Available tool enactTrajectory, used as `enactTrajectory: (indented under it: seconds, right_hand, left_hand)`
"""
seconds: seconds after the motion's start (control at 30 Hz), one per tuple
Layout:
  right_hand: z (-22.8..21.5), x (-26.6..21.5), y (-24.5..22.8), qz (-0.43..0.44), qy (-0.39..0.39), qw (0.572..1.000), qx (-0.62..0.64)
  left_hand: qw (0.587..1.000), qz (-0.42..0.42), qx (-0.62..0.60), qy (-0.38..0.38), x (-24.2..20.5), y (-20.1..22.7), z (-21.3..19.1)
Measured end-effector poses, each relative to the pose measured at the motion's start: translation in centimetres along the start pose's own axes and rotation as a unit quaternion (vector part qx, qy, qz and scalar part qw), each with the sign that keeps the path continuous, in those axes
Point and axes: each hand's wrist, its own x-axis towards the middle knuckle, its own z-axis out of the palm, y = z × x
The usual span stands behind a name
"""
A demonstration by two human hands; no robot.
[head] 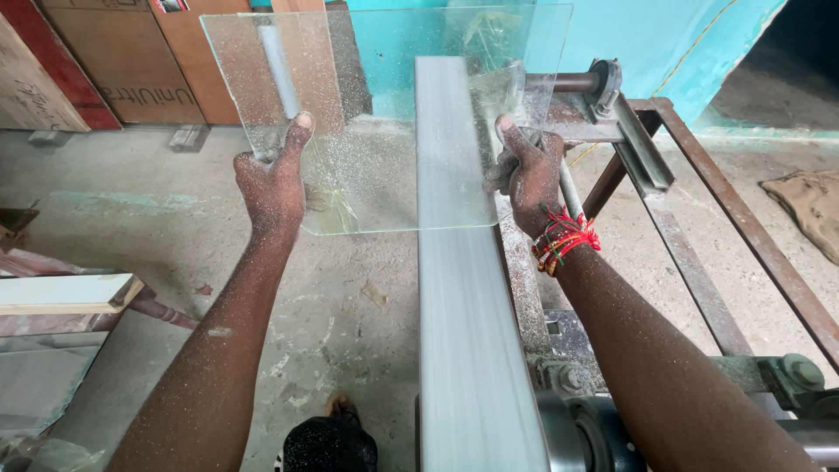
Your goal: The person sands the edges of a glass pane by holding it against a moving belt sander, turning the pane to reach different sides.
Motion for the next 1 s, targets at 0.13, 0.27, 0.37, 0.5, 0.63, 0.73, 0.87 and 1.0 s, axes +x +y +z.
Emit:
enactTrajectory:
  seconds: [0.13, 0.27, 0.37, 0.5, 0.63, 0.73, 0.87, 1.0]
  right_hand:
    - [0.3, 0.3, 0.2, 0.012, -0.002, 1.0, -0.001]
    - [1.0, 0.9, 0.6, 0.013, -0.002, 0.999, 0.04]
    - [1.4, 1.2, 0.5, 0.041, 0.008, 0.999, 0.028]
    - [1.8, 1.2, 0.5, 0.022, -0.003, 0.999, 0.041]
    - [1.6, 1.1, 0.4, 0.032, 0.005, 0.999, 0.034]
    - [1.2, 1.0, 0.2, 0.034, 0.01, 0.999, 0.008]
    - [0.2, 1.0, 0.2, 0.033, 0.01, 0.999, 0.005]
    - [-1.0, 1.3, 0.6, 0.021, 0.012, 0.999, 0.035]
  left_hand:
    - [1.0, -0.015, 0.013, -0.01, 0.2, 0.2, -0.2]
    - [0.999, -0.022, 0.018, -0.017, 1.1, 0.0, -0.1]
    - [0.999, -0.017, 0.034, -0.015, 1.6, -0.2, -0.1]
    - [1.0, -0.008, 0.027, -0.009, 1.7, -0.5, -0.1]
    - [0.999, -0.015, 0.024, -0.017, 1.8, -0.2, 0.0]
    - [0.999, -0.009, 0.026, -0.025, 1.7, 0.1, 0.2]
    - [0.999, 0.005, 0.026, -0.019, 1.5, 0.3, 1.1]
    - [0.999, 0.035, 0.009, -0.015, 1.0, 0.7, 2.1]
